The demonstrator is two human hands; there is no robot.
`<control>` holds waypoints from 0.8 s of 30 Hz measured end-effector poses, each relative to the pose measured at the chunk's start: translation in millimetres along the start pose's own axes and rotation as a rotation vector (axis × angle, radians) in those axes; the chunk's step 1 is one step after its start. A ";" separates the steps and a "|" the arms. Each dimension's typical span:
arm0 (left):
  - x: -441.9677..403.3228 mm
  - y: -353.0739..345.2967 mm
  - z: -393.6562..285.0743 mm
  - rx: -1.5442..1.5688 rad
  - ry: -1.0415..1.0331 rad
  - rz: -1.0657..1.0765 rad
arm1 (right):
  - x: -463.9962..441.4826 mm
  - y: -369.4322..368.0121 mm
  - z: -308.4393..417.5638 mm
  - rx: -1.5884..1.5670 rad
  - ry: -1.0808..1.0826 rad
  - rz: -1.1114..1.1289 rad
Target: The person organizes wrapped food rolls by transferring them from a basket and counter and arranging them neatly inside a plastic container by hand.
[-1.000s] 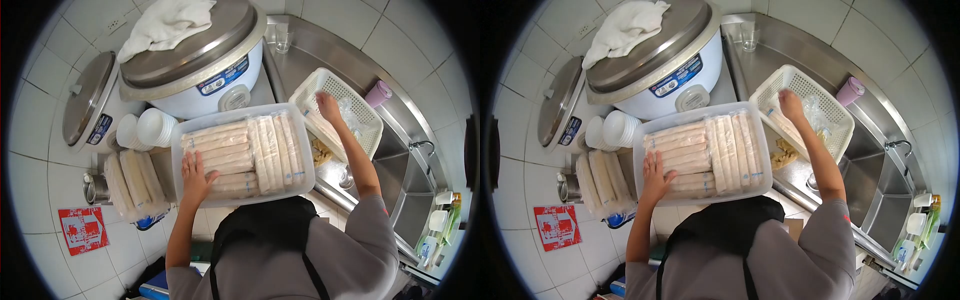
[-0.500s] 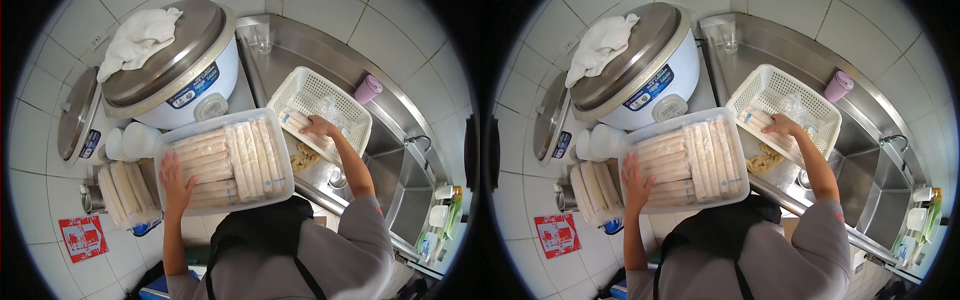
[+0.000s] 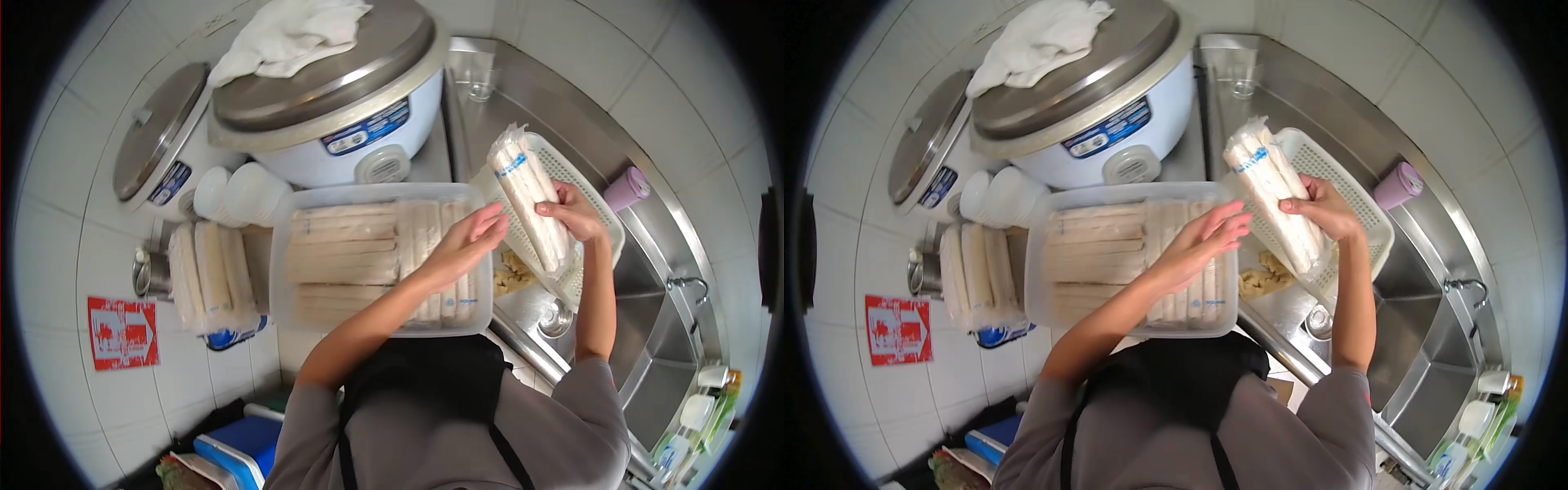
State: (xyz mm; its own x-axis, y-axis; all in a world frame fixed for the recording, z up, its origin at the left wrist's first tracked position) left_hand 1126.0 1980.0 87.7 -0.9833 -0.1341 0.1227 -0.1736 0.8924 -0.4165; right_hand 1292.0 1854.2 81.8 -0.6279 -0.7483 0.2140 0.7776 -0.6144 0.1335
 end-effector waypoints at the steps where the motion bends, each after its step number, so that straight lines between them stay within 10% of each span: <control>1: -0.8 0.0 -3.3 0.087 -0.041 -0.053 | 5.7 -18.0 23.0 0.086 0.040 -0.005; 7: 59.0 89.8 -46.7 0.412 -0.420 -0.324 | 24.9 -149.7 85.9 0.174 0.251 0.052; 16: 235.3 216.1 -100.8 -0.588 -0.622 -1.018 | -1.7 -323.9 30.6 0.390 0.342 0.565; 24: 223.6 203.9 -53.8 -1.033 -0.362 -0.724 | -8.2 -350.3 -22.2 0.588 0.161 0.800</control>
State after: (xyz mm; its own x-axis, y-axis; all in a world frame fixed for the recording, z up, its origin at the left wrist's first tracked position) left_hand 873.6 2155.1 78.7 -0.6718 -0.6822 -0.2888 -0.7031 0.4644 0.5385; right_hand 1024.1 2070.0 11.9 0.1227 -0.9387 0.3221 0.8375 0.2721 0.4739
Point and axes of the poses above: each hand's wrist, its own x-axis away from the middle knuckle, its own y-axis out of the back of the hand, z = x × y, the point moved 5 cm from there along -x, towards the middle knuckle, and after that the axes turned 6 degrees about -z, right-handed, at the moved point
